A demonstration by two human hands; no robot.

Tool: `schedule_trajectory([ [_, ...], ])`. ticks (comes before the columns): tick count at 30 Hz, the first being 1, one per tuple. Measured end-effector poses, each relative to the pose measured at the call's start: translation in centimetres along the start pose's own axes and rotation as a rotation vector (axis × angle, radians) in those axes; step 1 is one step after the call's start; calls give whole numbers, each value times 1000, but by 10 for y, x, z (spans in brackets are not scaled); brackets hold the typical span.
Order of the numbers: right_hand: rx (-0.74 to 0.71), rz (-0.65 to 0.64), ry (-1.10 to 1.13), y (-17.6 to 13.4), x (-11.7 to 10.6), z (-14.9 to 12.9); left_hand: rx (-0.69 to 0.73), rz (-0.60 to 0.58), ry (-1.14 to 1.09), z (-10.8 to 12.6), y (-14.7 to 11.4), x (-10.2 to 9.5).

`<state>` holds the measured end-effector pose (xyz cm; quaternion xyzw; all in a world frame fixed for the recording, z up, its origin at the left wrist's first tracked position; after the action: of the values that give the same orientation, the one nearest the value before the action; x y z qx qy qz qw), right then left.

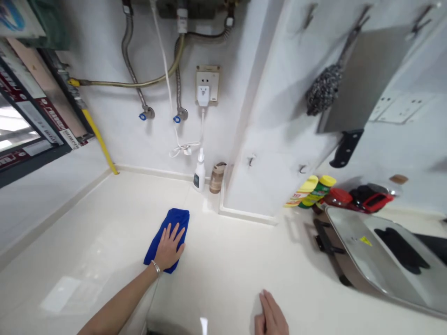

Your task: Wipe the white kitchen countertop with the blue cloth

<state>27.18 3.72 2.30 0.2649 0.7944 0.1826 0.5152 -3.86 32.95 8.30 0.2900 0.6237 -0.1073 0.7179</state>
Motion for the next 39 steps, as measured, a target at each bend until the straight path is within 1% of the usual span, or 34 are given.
schedule_trajectory([
  [5, 62, 10, 28, 2, -4, -7, 137, -54, 24, 30, -66, -21],
  [7, 79, 22, 24, 3, -5, -9, 150, -61, 25, 47, -84, -27],
  [9, 84, 28, 18, 4, -6, -11, 127, -61, 19, 65, -95, -29],
  [14, 77, 23, 3, 5, -6, -15, 23, -42, -26, 116, -102, -22],
  [17, 64, 20, -11, 5, -7, -19, 27, -46, -84, 149, -101, -13],
  [20, 51, 5, -15, 5, -7, -22, 79, -66, -150, 188, -98, -5],
  [24, 72, -11, -18, 7, -8, -22, 206, -117, -261, 240, -94, 0],
  [26, 83, -25, -15, 7, -8, -20, 263, -142, -309, 257, -92, 0],
  [27, 85, -32, -11, 7, -8, -19, 281, -151, -327, 261, -92, 0],
  [29, 85, -33, -2, 6, -9, -17, 312, -163, -360, 261, -91, -2],
  [32, 78, -12, 7, 4, -9, -13, 380, -179, -410, 245, -92, -5],
  [35, 70, -3, 15, 3, -9, -11, 438, -198, -434, 214, -96, -12],
  [39, 38, 7, 15, 3, -11, -14, 436, -252, -396, 158, -104, -28],
])
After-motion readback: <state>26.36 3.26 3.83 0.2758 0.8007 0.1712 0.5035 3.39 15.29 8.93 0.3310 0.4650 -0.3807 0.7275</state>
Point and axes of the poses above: each hand's wrist, its own y-axis towards the middle knuckle, its own x-axis out of the palm, z = x × y, the point moved 6 cm from there along y, towards the middle knuckle, and after that the axes turned 5 degrees about y, right-handed, at the moved point
